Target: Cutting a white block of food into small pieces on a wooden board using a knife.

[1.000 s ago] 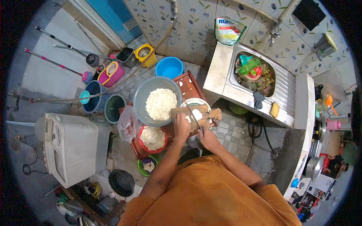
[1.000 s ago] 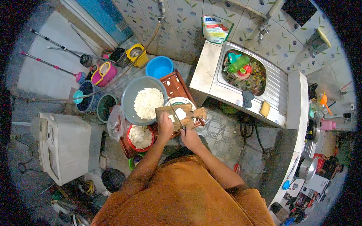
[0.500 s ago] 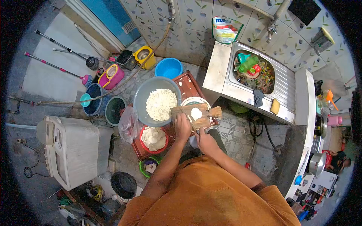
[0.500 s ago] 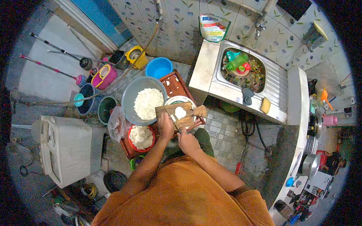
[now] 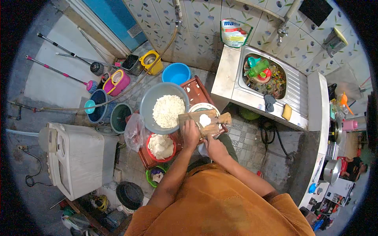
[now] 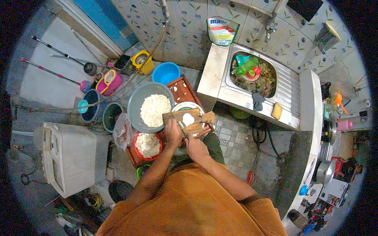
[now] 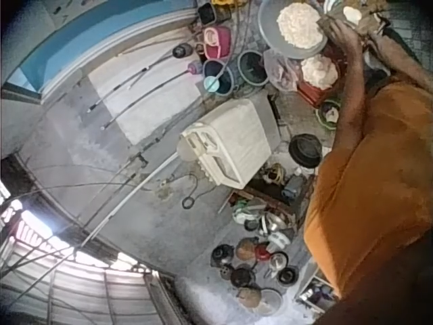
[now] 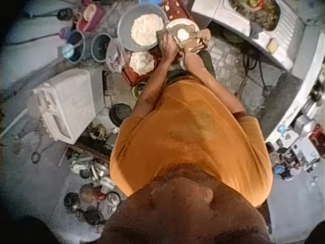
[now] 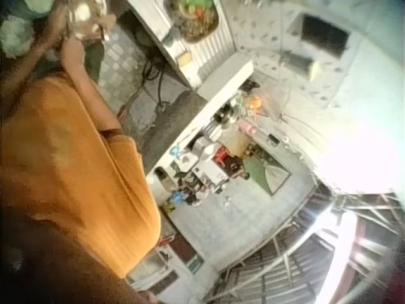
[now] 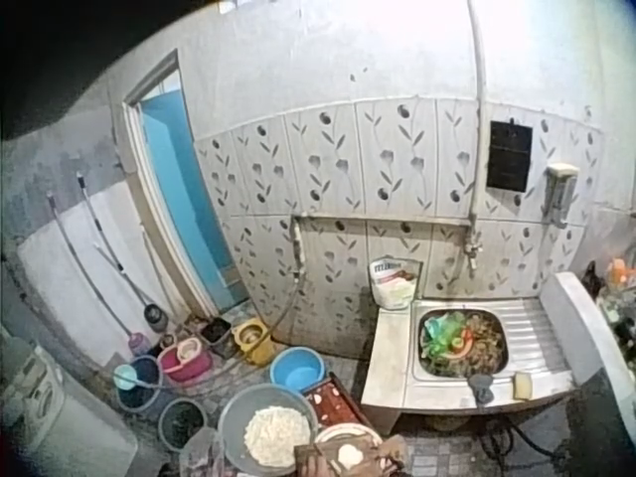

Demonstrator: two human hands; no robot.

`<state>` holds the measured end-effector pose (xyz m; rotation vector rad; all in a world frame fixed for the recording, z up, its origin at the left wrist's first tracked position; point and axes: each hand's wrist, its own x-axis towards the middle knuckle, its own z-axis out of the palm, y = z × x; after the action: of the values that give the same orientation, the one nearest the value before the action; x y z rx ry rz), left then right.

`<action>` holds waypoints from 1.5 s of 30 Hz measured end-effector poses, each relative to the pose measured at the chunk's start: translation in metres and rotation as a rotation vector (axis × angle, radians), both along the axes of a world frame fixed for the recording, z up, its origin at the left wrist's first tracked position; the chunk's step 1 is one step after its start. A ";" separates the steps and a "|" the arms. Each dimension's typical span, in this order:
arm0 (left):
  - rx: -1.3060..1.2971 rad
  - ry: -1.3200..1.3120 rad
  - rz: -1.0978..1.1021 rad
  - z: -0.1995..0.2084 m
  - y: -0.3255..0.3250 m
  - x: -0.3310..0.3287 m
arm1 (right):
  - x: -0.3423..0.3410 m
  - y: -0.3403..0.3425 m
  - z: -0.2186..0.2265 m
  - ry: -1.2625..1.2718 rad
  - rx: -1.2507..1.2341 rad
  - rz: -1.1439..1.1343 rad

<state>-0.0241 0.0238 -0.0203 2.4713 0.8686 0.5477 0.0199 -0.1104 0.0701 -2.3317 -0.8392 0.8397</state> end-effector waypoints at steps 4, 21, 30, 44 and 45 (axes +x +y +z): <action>0.009 -0.014 -0.019 -0.001 0.002 0.000 | 0.002 0.002 -0.002 0.021 0.004 -0.003; 0.018 -0.049 -0.024 -0.006 0.006 0.002 | 0.004 0.011 0.006 0.073 -0.030 -0.003; 0.012 -0.064 -0.037 -0.008 0.006 0.001 | 0.001 0.011 0.005 0.027 -0.018 -0.001; -0.054 -0.045 0.044 -0.010 0.006 0.011 | 0.003 0.020 -0.006 0.074 -0.052 -0.007; -0.021 -0.039 0.059 -0.010 0.006 0.012 | 0.002 0.019 -0.008 0.074 -0.057 -0.009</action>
<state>-0.0121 0.0297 -0.0307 2.4149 0.9295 0.6015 0.0217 -0.0917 0.0625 -2.3364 -0.7822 0.9513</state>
